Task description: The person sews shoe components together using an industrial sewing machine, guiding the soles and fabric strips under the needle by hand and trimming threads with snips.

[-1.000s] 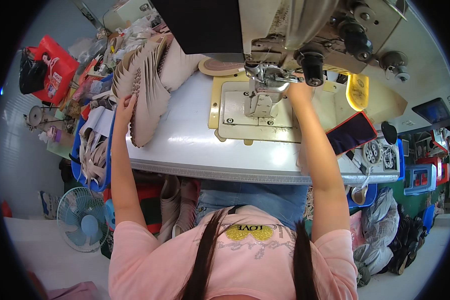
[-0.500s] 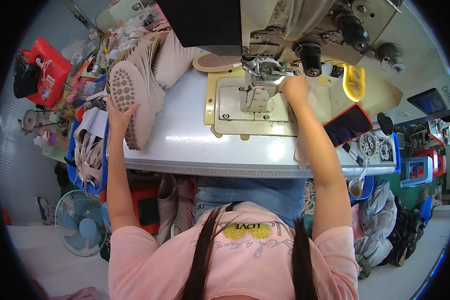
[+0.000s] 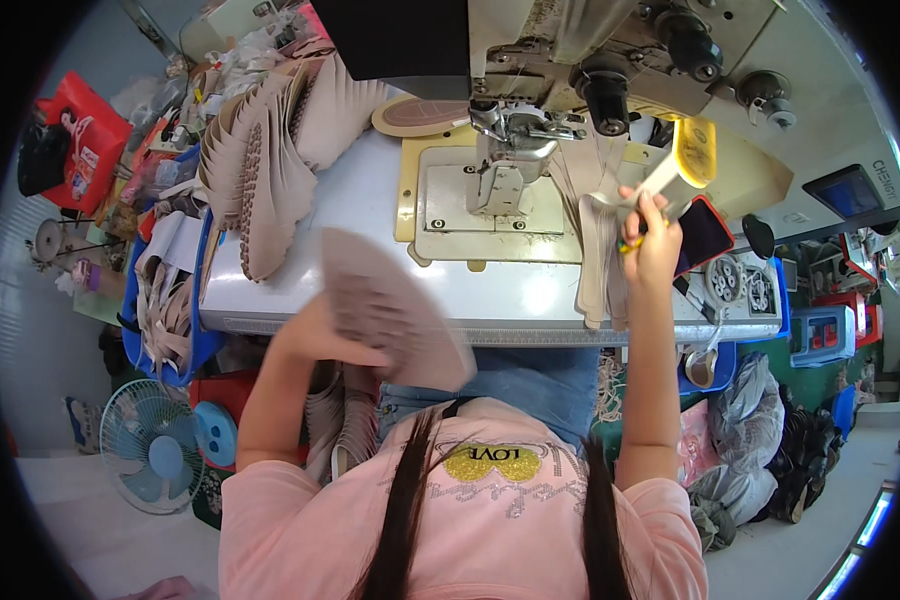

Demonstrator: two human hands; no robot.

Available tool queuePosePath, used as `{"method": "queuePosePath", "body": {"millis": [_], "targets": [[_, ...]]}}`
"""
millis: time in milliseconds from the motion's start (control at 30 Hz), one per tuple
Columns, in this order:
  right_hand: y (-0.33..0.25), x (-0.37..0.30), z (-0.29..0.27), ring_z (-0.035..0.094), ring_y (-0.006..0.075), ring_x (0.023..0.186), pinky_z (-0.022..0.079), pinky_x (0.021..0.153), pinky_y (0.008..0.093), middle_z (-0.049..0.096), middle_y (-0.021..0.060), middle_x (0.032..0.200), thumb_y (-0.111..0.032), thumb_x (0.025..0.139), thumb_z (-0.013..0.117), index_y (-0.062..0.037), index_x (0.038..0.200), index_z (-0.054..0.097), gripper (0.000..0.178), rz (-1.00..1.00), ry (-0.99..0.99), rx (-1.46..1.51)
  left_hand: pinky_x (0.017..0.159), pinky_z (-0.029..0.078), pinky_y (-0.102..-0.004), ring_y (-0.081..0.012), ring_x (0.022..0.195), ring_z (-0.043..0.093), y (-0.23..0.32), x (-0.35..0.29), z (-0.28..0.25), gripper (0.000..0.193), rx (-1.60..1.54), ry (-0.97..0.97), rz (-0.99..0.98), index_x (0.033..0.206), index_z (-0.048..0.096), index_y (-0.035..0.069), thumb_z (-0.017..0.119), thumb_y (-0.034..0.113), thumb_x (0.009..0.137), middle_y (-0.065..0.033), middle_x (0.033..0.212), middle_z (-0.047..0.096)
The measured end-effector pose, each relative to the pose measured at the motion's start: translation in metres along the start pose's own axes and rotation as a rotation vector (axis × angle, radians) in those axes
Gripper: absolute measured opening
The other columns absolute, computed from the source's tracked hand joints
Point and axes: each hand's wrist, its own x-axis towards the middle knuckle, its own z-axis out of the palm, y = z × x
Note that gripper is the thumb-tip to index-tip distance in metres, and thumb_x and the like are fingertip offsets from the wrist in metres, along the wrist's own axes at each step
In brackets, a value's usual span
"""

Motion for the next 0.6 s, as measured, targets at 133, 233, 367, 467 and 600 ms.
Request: {"method": "queuePosePath", "body": {"millis": [133, 233, 367, 467, 600], "targets": [[0.003, -0.067, -0.027, 0.034, 0.0036, 0.040, 0.024, 0.035, 0.0161, 0.060, 0.0120, 0.072, -0.008, 0.082, 0.047, -0.0036, 0.079, 0.049, 0.005, -0.086, 0.134, -0.063, 0.081, 0.041, -0.0296, -0.0203, 0.087, 0.054, -0.012, 0.118, 0.050, 0.060, 0.109, -0.296, -0.115, 0.107, 0.044, -0.004, 0.072, 0.013, 0.057, -0.0117, 0.100, 0.054], [-0.003, -0.113, -0.057, 0.035, 0.0038, 0.040, 0.024, 0.036, 0.0163, 0.058, 0.0099, 0.068, -0.005, 0.081, 0.048, -0.0038, 0.077, 0.048, 0.004, -0.089, 0.160, -0.168, 0.076, 0.045, -0.0294, -0.0175, 0.083, 0.056, -0.025, 0.185, 0.065, 0.054, -0.273, -0.292, -0.179, 0.107, 0.043, -0.003, 0.066, 0.009, 0.060, -0.0111, 0.095, 0.056], [-0.072, -0.158, -0.073, 0.046, 0.0079, 0.043, 0.030, 0.036, 0.0174, 0.055, 0.0068, 0.054, -0.009, 0.075, 0.054, -0.0041, 0.058, 0.048, 0.019, -0.066, -0.311, -0.498, 0.062, 0.051, -0.0260, -0.0150, 0.069, 0.060, -0.050, 0.231, 0.060, 0.031, -0.574, -0.195, -0.259, 0.095, 0.050, -0.004, 0.058, 0.005, 0.067, -0.0115, 0.084, 0.059], [-0.110, -0.178, -0.146, 0.052, 0.0135, 0.044, 0.036, 0.034, 0.0247, 0.058, 0.0091, 0.055, -0.017, 0.075, 0.053, -0.0007, 0.057, 0.057, 0.025, 0.013, -1.033, 0.087, 0.060, 0.051, -0.0257, -0.0145, 0.066, 0.060, -0.058, 0.231, 0.057, 0.028, -0.504, -0.115, -0.375, 0.091, 0.050, -0.003, 0.059, 0.006, 0.066, -0.0100, 0.080, 0.059], [-0.115, -0.116, -0.065, 0.038, 0.0143, 0.030, 0.027, 0.029, 0.0239, 0.057, 0.0172, 0.058, -0.009, 0.076, 0.053, 0.0059, 0.072, 0.055, 0.016, -0.129, -1.289, 0.368, 0.062, 0.050, -0.0260, -0.0141, 0.068, 0.059, -0.048, 0.218, 0.068, 0.032, -0.355, -0.216, -0.318, 0.093, 0.051, -0.002, 0.062, 0.008, 0.064, -0.0103, 0.082, 0.059]]}}
